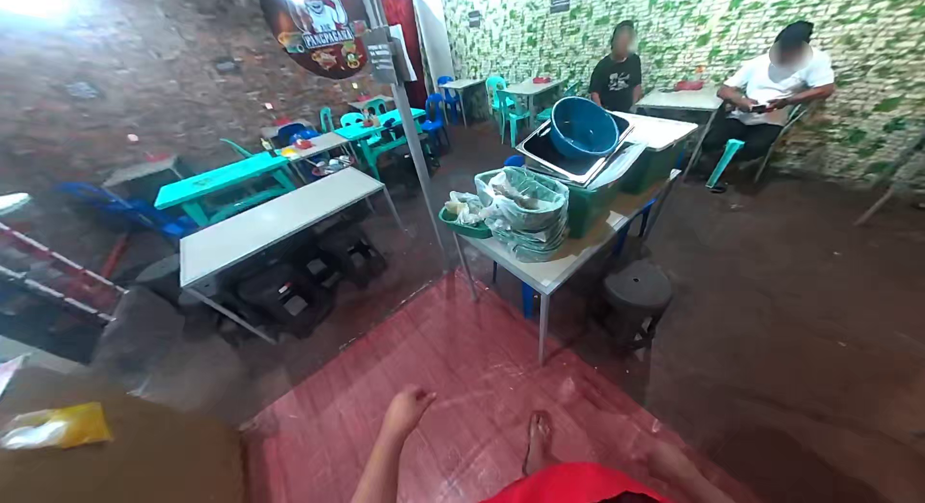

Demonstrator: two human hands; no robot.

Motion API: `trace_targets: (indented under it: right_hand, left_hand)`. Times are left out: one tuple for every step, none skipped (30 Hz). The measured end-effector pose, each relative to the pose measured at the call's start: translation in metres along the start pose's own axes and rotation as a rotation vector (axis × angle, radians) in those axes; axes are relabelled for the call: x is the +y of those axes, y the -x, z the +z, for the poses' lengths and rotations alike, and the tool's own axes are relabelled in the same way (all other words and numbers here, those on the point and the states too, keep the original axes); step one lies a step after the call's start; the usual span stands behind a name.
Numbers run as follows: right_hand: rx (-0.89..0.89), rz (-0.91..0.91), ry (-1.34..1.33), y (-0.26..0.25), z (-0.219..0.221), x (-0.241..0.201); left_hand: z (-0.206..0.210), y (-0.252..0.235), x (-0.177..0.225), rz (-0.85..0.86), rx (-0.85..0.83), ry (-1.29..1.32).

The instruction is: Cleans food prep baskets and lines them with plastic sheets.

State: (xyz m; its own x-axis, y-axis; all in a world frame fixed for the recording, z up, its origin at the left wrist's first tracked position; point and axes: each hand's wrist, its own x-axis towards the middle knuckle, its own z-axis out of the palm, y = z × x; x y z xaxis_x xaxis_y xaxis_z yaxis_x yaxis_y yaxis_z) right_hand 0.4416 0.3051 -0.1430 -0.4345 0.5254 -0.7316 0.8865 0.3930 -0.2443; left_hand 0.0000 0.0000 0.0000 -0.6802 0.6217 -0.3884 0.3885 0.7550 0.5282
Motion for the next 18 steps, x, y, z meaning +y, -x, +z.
trace_targets:
  right_hand:
    - [0.021, -0.055, -0.001, -0.02, -0.022, -0.019]
    - [0.026, -0.108, -0.02, -0.038, -0.046, -0.043]
    - [0.012, -0.164, -0.064, -0.055, -0.072, -0.069]
    - [0.009, -0.224, -0.092, -0.071, -0.098, -0.097]
    - [0.023, -0.274, -0.085, -0.077, -0.127, -0.128]
    - [0.073, -0.327, -0.056, -0.079, -0.156, -0.162]
    - [0.141, -0.388, -0.028, -0.078, -0.185, -0.198]
    - [0.225, -0.463, 0.003, -0.077, -0.215, -0.232]
    - [0.317, -0.554, 0.032, -0.074, -0.241, -0.262]
    - [0.411, -0.644, 0.062, -0.072, -0.264, -0.289]
    - [0.502, -0.717, 0.08, -0.071, -0.287, -0.314]
    - [0.601, -0.766, 0.093, -0.071, -0.308, -0.337]
    - [0.696, -0.785, 0.094, -0.072, -0.329, -0.357]
    - [0.787, -0.779, 0.097, -0.076, -0.348, -0.375]
    - [0.866, -0.752, 0.099, -0.083, -0.364, -0.39]
    - [0.944, -0.726, 0.095, -0.094, -0.378, -0.403]
    - [1.009, -0.696, 0.083, -0.105, -0.391, -0.413]
    - [1.057, -0.662, 0.065, -0.114, -0.401, -0.421]
  left_hand:
    - [-0.007, -0.023, 0.025, 0.051, 0.006, -0.022]
    - [-0.012, -0.044, 0.046, 0.098, 0.023, -0.031]
    - [-0.017, -0.064, 0.061, 0.145, 0.043, -0.043]
    - [-0.022, -0.084, 0.071, 0.2, 0.065, -0.047]
    - [-0.029, -0.1, 0.077, 0.264, 0.072, -0.034]
    - [-0.039, -0.116, 0.083, 0.312, 0.066, -0.027]
    - [-0.054, -0.133, 0.091, 0.341, 0.075, -0.033]
    - [-0.07, -0.15, 0.101, 0.365, 0.102, -0.053]
    - [-0.085, -0.165, 0.113, 0.392, 0.137, -0.076]
    - [-0.099, -0.179, 0.126, 0.426, 0.168, -0.099]
    - [-0.112, -0.194, 0.141, 0.467, 0.198, -0.124]
    - [-0.124, -0.209, 0.158, 0.513, 0.216, -0.151]
    - [-0.136, -0.225, 0.176, 0.568, 0.226, -0.183]
    - [-0.146, -0.243, 0.194, 0.622, 0.223, -0.222]
    - [-0.156, -0.261, 0.213, 0.68, 0.215, -0.26]
    - [-0.163, -0.283, 0.229, 0.744, 0.216, -0.292]
    - [-0.169, -0.305, 0.245, 0.806, 0.221, -0.316]
    - [-0.174, -0.327, 0.26, 0.864, 0.227, -0.33]
